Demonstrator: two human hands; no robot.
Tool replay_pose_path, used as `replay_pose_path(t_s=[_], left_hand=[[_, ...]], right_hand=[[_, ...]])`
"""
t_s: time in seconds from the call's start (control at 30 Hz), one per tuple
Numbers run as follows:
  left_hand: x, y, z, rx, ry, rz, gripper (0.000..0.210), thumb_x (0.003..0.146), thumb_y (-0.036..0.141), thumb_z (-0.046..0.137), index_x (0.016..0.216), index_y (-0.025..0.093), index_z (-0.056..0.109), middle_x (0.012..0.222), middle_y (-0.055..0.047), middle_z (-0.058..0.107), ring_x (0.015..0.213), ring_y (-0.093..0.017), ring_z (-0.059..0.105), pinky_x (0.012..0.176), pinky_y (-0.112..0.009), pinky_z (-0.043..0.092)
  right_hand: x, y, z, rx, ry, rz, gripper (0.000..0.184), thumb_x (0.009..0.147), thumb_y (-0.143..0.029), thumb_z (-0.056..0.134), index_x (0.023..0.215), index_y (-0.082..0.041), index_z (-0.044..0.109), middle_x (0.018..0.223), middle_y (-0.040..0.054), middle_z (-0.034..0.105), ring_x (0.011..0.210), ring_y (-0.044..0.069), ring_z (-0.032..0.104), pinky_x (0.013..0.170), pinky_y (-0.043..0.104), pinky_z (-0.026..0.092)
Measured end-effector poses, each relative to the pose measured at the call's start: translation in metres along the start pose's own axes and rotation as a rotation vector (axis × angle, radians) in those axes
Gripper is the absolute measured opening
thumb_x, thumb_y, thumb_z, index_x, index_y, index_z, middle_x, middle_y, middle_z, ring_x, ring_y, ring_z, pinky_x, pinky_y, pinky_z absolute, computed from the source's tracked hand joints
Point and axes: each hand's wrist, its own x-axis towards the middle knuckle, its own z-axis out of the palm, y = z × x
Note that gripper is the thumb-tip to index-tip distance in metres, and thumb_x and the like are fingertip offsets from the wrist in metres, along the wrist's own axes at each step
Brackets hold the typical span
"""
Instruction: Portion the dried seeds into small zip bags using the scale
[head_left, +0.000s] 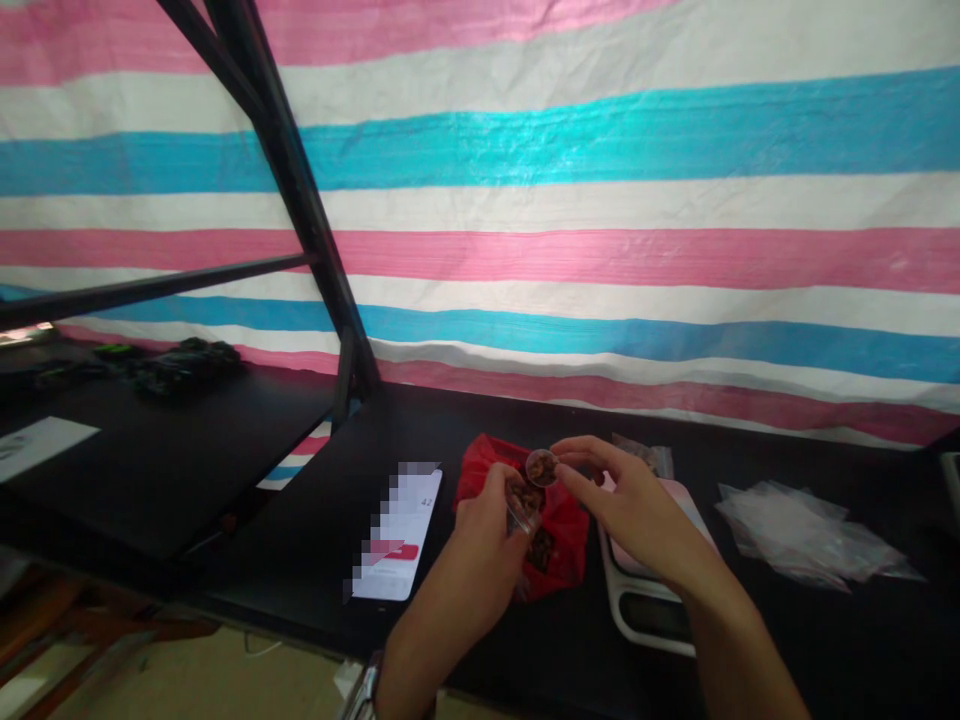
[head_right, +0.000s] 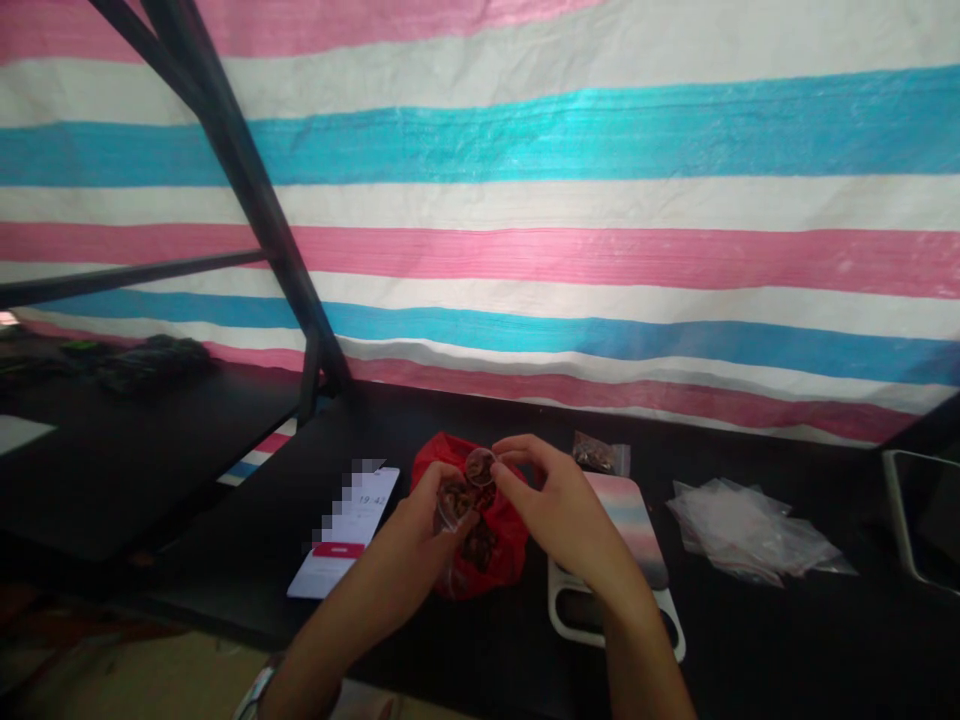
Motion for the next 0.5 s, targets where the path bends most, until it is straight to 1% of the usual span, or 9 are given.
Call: replay_pose_path(t_s=[0.03, 0.1, 0.23, 0.3, 0.37, 0.5], left_hand=[[0.002, -0.001, 0.003, -0.009, 0.012, 0.007, 0.021, 0.093, 0.029, 0.065, 0.113, 0.024, 0.061, 0.107, -0.010, 0.074, 0.104, -0.029, 0.070, 0.090, -0.040, 0.053], [0.005, -0.002, 0.005, -0.049, 0.026, 0.022, 0.021, 0.093, 0.028, 0.066, 0.113, 0.023, 0.061, 0.106, -0.009, 0.074, 0.103, -0.029, 0.070, 0.089, -0.039, 0.053], [0.008, 0.000, 0.006, -0.159, 0.024, 0.042, 0.020, 0.092, 0.022, 0.064, 0.111, 0.023, 0.057, 0.103, -0.007, 0.073, 0.096, -0.026, 0.070, 0.084, -0.036, 0.052], [0.009, 0.000, 0.008, -0.214, 0.024, 0.068, 0.022, 0.090, 0.019, 0.062, 0.110, 0.024, 0.055, 0.103, -0.005, 0.071, 0.093, -0.024, 0.069, 0.082, -0.034, 0.051], [0.011, -0.001, 0.010, -0.270, 0.023, 0.092, 0.024, 0.089, 0.017, 0.062, 0.111, 0.024, 0.054, 0.105, -0.004, 0.070, 0.094, -0.023, 0.067, 0.082, -0.033, 0.051], [0.011, 0.001, 0.013, -0.398, -0.003, 0.126, 0.033, 0.089, 0.018, 0.066, 0.118, 0.025, 0.052, 0.113, -0.004, 0.068, 0.100, -0.022, 0.066, 0.088, -0.032, 0.052]], right_hand=[[-0.003, -0.006, 0.000, -0.052, 0.021, -0.035, 0.022, 0.091, -0.033, 0.066, 0.107, -0.024, 0.077, 0.108, 0.0045, 0.080, 0.102, 0.024, 0.071, 0.092, 0.037, 0.051], [-0.009, -0.018, 0.001, -0.175, 0.049, -0.085, 0.021, 0.088, -0.027, 0.069, 0.106, -0.028, 0.079, 0.106, 0.0026, 0.079, 0.100, 0.024, 0.068, 0.092, 0.039, 0.049], [-0.019, -0.035, 0.005, -0.370, 0.086, -0.209, 0.034, 0.081, -0.014, 0.077, 0.109, -0.033, 0.080, 0.097, 0.0015, 0.077, 0.095, 0.025, 0.064, 0.089, 0.041, 0.048], [-0.021, -0.037, 0.006, -0.425, 0.097, -0.292, 0.038, 0.081, -0.011, 0.077, 0.112, -0.034, 0.079, 0.098, 0.0017, 0.078, 0.093, 0.025, 0.064, 0.087, 0.041, 0.047], [-0.022, -0.037, 0.007, -0.468, 0.115, -0.363, 0.038, 0.083, -0.011, 0.077, 0.113, -0.035, 0.078, 0.102, 0.0018, 0.079, 0.095, 0.026, 0.065, 0.087, 0.041, 0.047], [-0.023, -0.035, 0.006, -0.499, 0.150, -0.438, 0.036, 0.087, -0.011, 0.074, 0.114, -0.034, 0.076, 0.110, 0.0014, 0.080, 0.099, 0.026, 0.068, 0.090, 0.043, 0.048]])
